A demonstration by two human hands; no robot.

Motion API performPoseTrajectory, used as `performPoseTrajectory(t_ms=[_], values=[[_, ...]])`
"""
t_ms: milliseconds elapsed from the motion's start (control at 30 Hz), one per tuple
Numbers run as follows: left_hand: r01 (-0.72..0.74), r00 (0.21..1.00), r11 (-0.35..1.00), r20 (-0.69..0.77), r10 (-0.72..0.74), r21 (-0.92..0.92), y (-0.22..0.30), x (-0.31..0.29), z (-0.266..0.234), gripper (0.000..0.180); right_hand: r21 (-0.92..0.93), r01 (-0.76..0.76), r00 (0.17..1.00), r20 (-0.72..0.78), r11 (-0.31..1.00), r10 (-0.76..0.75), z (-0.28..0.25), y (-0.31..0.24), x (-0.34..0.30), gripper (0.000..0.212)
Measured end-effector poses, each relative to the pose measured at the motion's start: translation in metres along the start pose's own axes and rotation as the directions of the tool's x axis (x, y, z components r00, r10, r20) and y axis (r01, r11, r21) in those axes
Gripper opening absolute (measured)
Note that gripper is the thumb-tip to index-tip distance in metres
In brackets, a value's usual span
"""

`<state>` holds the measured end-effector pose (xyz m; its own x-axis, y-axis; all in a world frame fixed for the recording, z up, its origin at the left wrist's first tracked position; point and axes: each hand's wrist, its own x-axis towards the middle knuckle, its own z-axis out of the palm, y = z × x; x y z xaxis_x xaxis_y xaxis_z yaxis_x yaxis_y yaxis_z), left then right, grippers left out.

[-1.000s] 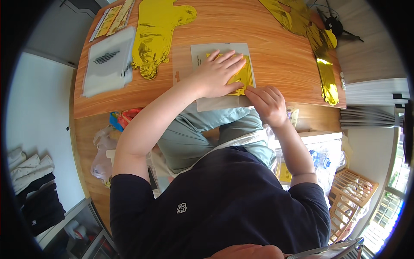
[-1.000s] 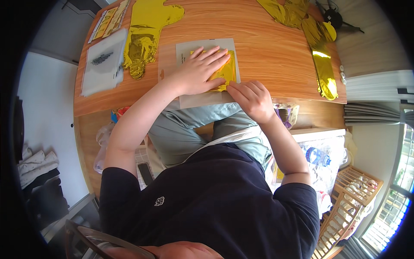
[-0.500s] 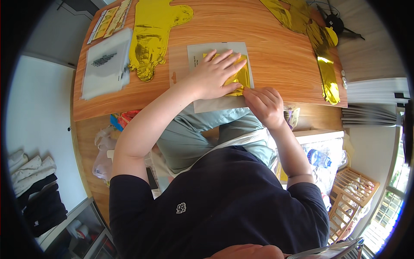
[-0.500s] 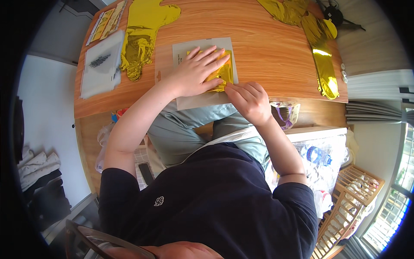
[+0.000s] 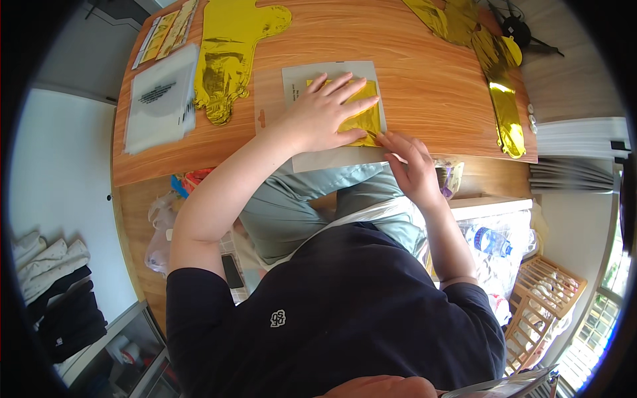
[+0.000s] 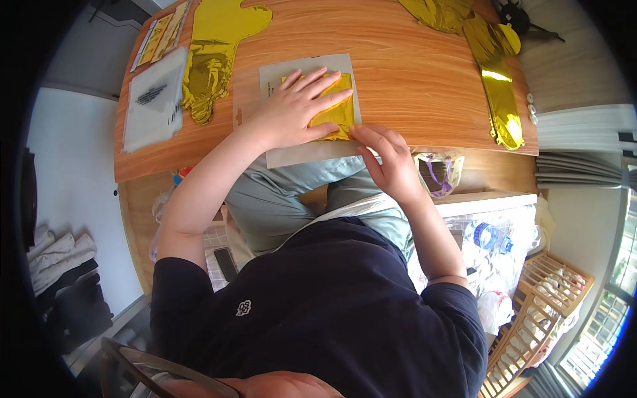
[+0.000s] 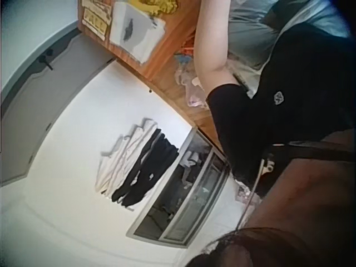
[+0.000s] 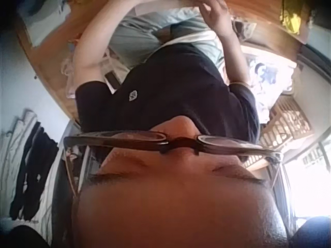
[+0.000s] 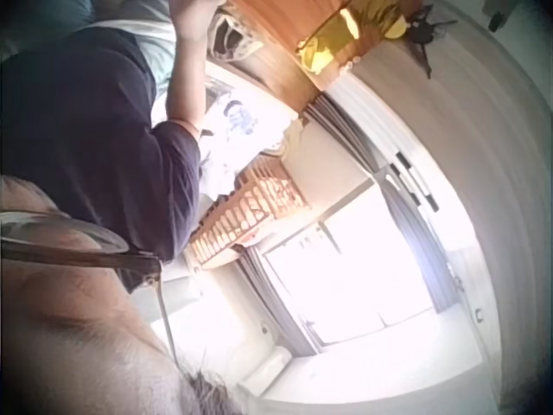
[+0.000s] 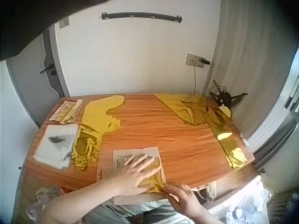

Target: The person places a folded foil balloon onto a cardboard backing sheet, slides them into a clear plastic sleeve, and seals the package by hand.

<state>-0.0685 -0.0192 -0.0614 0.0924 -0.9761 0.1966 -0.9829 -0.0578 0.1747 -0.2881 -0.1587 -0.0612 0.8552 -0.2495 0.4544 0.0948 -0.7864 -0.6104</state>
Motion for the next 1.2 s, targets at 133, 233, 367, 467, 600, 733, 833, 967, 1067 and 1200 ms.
performPoseTrajectory(t_ms=[133,233,367,467,600,733,833,967,1067,1200], values=[[0.005,1.0,1.0,-0.006,-0.004,0.005,-0.001,0.0,0.0,0.068,-0.138,0.14,0.99,0.044,0.98,-0.136,-0.012,0.008,0.004,0.04],[0.002,1.0,1.0,-0.012,-0.002,0.008,-0.001,0.0,0.0,0.068,-0.262,0.376,0.926,0.12,0.889,-0.357,-0.021,0.009,0.01,0.043],[-0.006,1.0,1.0,-0.019,0.006,0.004,-0.001,0.001,-0.001,0.069,-0.338,0.434,0.901,0.179,0.835,-0.395,-0.024,0.01,0.005,0.044],[0.007,1.0,1.0,0.015,-0.007,-0.016,0.0,0.001,-0.002,0.072,-0.364,0.431,0.902,0.189,0.826,-0.388,-0.025,0.014,0.001,0.043],[0.01,0.999,1.0,0.03,-0.009,-0.016,0.001,0.001,-0.006,0.077,-0.279,0.339,0.936,0.193,0.899,-0.293,-0.027,0.016,0.002,0.047],[0.023,0.999,1.0,0.047,-0.022,-0.019,0.001,0.001,-0.007,0.082,-0.163,0.272,0.958,0.136,0.948,-0.251,-0.024,0.01,0.013,0.049],[0.024,0.999,0.999,0.04,-0.023,-0.024,0.001,0.001,-0.006,0.084,-0.191,0.313,0.944,0.173,0.93,-0.282,-0.022,0.006,0.018,0.049],[0.017,0.999,0.999,0.035,-0.016,-0.029,0.0,0.002,-0.006,0.085,-0.286,0.438,0.892,0.256,0.852,-0.372,-0.024,0.016,0.008,0.053],[0.018,1.0,0.999,0.027,-0.017,-0.033,0.0,0.0,-0.005,0.086,-0.348,0.487,0.861,0.348,0.801,-0.372,-0.029,0.01,0.007,0.052],[0.023,0.999,0.999,0.03,-0.022,-0.031,0.002,0.0,-0.005,0.087,-0.273,0.46,0.852,0.402,0.845,-0.334,-0.04,0.008,0.019,0.047]])
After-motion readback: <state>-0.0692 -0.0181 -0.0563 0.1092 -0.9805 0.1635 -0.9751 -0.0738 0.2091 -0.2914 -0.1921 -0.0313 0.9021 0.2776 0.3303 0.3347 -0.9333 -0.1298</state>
